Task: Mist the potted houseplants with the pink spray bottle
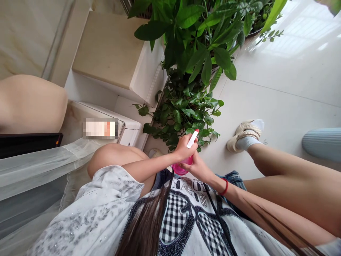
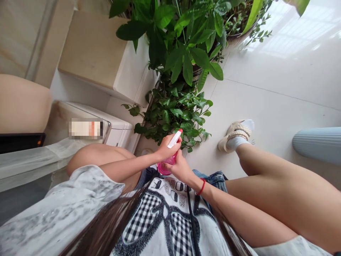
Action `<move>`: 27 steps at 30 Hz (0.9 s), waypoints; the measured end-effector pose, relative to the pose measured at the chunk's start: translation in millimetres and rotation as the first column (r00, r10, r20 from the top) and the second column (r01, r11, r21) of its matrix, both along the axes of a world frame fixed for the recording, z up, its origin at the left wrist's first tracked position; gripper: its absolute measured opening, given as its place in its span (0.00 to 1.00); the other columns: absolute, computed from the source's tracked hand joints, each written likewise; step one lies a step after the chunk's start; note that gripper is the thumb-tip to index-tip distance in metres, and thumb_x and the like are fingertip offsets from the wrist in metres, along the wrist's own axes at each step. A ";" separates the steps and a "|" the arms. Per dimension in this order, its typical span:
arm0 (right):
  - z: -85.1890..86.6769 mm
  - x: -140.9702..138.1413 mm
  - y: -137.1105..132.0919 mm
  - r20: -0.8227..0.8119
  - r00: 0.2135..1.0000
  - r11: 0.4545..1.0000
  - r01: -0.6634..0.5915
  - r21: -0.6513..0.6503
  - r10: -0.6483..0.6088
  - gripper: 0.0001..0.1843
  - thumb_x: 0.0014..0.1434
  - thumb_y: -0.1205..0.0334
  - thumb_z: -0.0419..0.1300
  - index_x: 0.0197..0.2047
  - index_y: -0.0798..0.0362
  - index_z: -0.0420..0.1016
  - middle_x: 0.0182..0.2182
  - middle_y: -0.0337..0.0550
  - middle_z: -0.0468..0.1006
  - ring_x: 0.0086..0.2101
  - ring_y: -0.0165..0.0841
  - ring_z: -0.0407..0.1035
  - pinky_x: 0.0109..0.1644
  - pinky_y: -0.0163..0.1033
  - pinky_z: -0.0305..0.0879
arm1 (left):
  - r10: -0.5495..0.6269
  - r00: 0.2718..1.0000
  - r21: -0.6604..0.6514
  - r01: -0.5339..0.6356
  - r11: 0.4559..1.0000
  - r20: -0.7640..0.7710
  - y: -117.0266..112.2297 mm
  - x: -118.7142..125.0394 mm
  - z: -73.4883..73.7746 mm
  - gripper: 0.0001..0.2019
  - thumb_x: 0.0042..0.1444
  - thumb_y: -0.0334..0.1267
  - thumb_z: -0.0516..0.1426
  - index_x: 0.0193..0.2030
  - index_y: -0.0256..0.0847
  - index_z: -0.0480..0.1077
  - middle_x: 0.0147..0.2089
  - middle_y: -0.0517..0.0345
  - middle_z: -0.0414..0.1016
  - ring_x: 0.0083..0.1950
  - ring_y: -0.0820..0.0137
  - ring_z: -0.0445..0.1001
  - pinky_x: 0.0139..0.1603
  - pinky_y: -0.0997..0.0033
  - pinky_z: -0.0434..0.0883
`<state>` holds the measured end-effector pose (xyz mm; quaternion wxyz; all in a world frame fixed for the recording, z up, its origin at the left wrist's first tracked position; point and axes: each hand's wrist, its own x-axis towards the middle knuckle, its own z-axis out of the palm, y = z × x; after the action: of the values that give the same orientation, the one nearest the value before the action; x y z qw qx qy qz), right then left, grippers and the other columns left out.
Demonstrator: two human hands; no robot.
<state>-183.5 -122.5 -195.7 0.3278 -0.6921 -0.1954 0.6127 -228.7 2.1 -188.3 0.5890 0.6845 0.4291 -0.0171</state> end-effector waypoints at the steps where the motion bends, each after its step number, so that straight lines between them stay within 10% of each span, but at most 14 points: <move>1: -0.8 -0.7 -1.0 -0.007 1.000 1.000 -0.004 -0.007 0.004 0.34 0.50 0.51 0.69 0.55 0.52 0.60 0.58 0.60 0.74 0.61 0.52 0.69 0.65 0.59 0.67 | -0.014 1.000 -0.022 0.014 1.000 0.007 -0.4 -0.5 -0.5 0.09 0.48 0.23 0.56 0.34 0.39 0.72 0.32 0.62 0.76 0.35 0.71 0.74 0.41 0.74 0.69; 8: -6.5 -8.5 -9.1 -0.045 0.999 0.998 0.016 0.057 -0.013 0.40 0.52 0.53 0.66 0.64 0.55 0.57 0.61 0.62 0.73 0.60 0.52 0.71 0.65 0.59 0.68 | -0.190 0.981 -0.066 0.192 0.979 0.033 -6.1 -3.2 -4.5 0.09 0.46 0.22 0.56 0.32 0.38 0.72 0.29 0.64 0.73 0.32 0.72 0.70 0.36 0.74 0.66; 27: 5.9 -12.8 -14.3 -0.101 0.988 0.993 -0.115 0.020 0.116 0.45 0.56 0.55 0.67 0.71 0.59 0.54 0.61 0.63 0.75 0.58 0.50 0.73 0.62 0.56 0.70 | -0.100 0.994 -0.024 0.099 0.995 -0.054 -15.8 -24.1 0.7 0.07 0.47 0.24 0.56 0.30 0.40 0.69 0.27 0.66 0.70 0.29 0.74 0.67 0.34 0.75 0.64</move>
<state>-196.3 -136.8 -189.9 0.3062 -0.6450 -0.2225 0.6638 -252.8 -13.7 -187.6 0.5828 0.6979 0.4104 -0.0698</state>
